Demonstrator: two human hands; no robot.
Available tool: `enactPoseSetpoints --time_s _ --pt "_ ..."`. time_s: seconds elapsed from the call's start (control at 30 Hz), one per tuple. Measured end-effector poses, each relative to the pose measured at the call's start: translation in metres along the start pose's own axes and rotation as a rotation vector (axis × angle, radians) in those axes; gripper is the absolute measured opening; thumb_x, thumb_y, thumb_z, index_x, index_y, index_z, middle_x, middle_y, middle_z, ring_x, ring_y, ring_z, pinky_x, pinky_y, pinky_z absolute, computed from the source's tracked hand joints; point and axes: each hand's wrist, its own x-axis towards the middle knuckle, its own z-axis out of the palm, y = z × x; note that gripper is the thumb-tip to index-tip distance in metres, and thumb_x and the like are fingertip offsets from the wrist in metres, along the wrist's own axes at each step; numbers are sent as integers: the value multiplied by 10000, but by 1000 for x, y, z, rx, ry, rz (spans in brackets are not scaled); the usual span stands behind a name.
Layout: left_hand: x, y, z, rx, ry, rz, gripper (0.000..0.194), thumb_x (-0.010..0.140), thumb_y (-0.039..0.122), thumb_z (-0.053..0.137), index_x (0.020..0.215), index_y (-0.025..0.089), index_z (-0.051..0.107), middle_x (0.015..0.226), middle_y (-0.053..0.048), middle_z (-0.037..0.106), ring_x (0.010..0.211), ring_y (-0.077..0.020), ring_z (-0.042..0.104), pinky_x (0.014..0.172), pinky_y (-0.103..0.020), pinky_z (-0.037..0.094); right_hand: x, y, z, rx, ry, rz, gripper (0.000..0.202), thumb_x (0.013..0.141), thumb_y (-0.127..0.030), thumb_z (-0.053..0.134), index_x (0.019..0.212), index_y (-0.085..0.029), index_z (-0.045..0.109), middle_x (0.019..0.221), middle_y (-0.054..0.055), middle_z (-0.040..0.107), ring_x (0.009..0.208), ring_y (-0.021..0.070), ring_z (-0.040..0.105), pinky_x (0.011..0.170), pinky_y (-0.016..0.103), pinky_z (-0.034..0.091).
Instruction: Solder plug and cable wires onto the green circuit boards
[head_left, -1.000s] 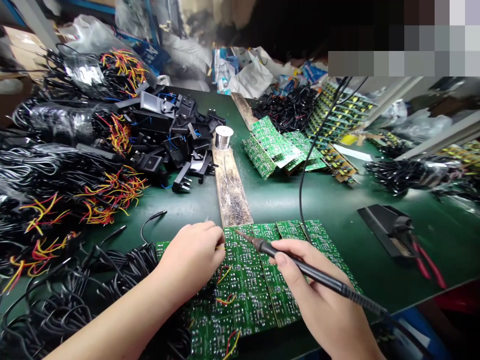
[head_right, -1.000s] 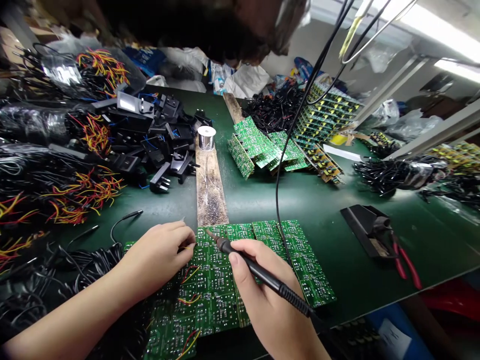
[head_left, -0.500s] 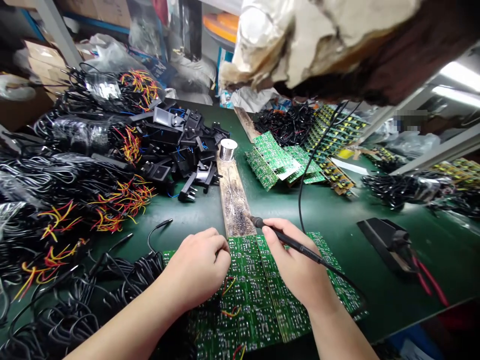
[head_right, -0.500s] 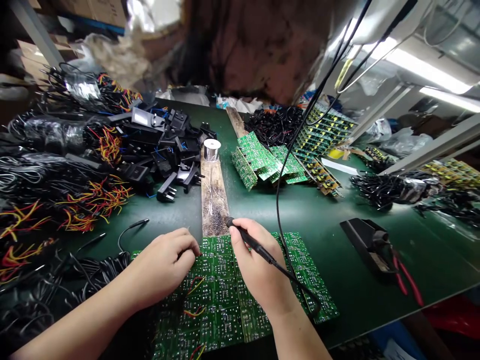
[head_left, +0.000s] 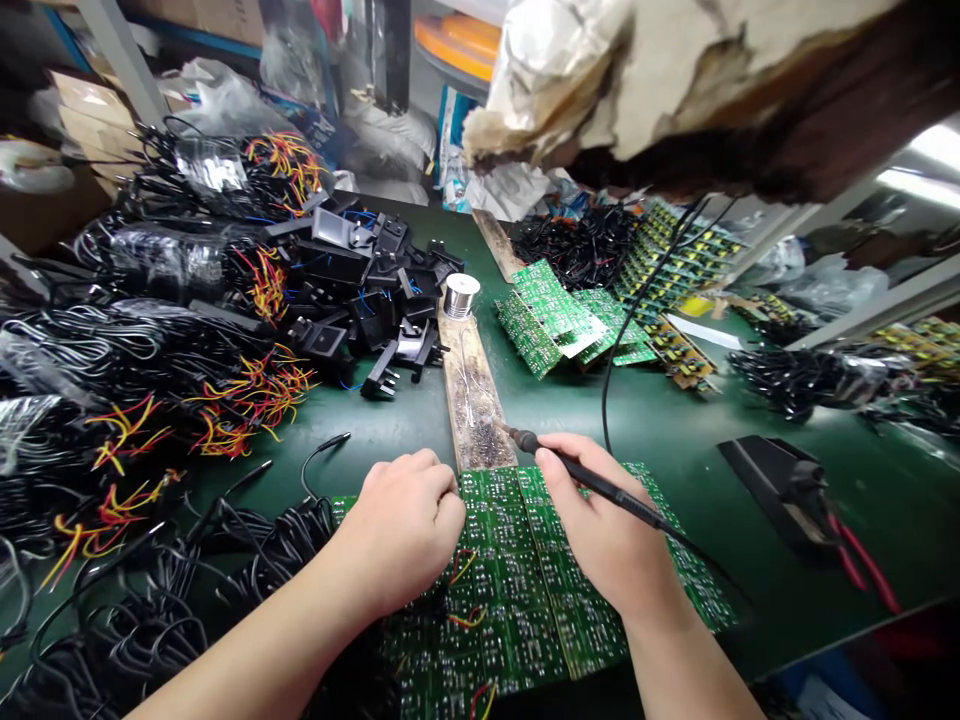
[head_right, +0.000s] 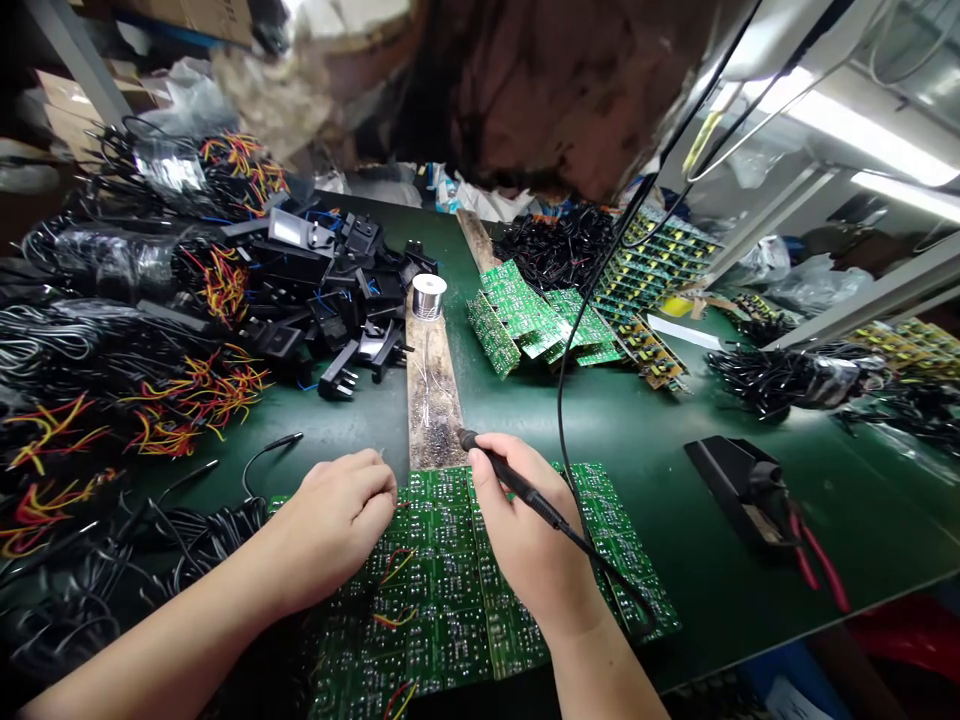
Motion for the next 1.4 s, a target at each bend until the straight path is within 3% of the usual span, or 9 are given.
enactPoseSetpoints --time_s 0.27,0.47,0.6,0.73,0.93,1.4 --pt "-5 -4 1 24 -22 36 268 991 259 436 842 229 656 1009 -49 646 986 -265 571 965 -508 411 -29 0 -18 19 43 24 205 1080 -411 615 1142 -278 758 1099 36 788 964 227 749 878 340 617" --pt "-7 -3 3 176 8 36 248 1019 286 489 896 223 694 1060 -67 650 1036 -292 579 967 -520 411 -48 5 -33 30 44 47 171 1077 -404 625 1129 -311 759 1053 -2 787 891 187 748 806 272 620" --pt "-10 6 7 350 88 77 276 1048 300 475 909 218 698 1059 -87 651 1021 -303 581 962 -528 411 -56 5 -38 39 63 7 147 1072 -387 628 1108 -320 754 998 -20 788 826 166 751 723 237 616" --pt "-13 14 18 511 212 144 311 1065 260 411 883 213 659 1001 -102 632 980 -307 566 957 -529 410 -64 5 -38 51 75 -17 146 1069 -373 624 1105 -320 755 999 -25 797 829 156 765 755 223 631" --pt "-16 13 34 596 338 153 233 1031 201 477 852 217 624 975 -98 630 955 -304 558 942 -514 413 -70 6 -35 101 -12 -15 141 1069 -379 619 1114 -329 743 956 -44 792 802 143 763 760 215 646" --pt "-16 13 38 602 401 199 196 1006 191 537 830 228 614 944 -70 638 935 -287 572 932 -491 415 -64 3 -25 164 -51 7 131 1061 -353 614 1087 -333 741 990 -62 797 859 124 773 790 196 641"
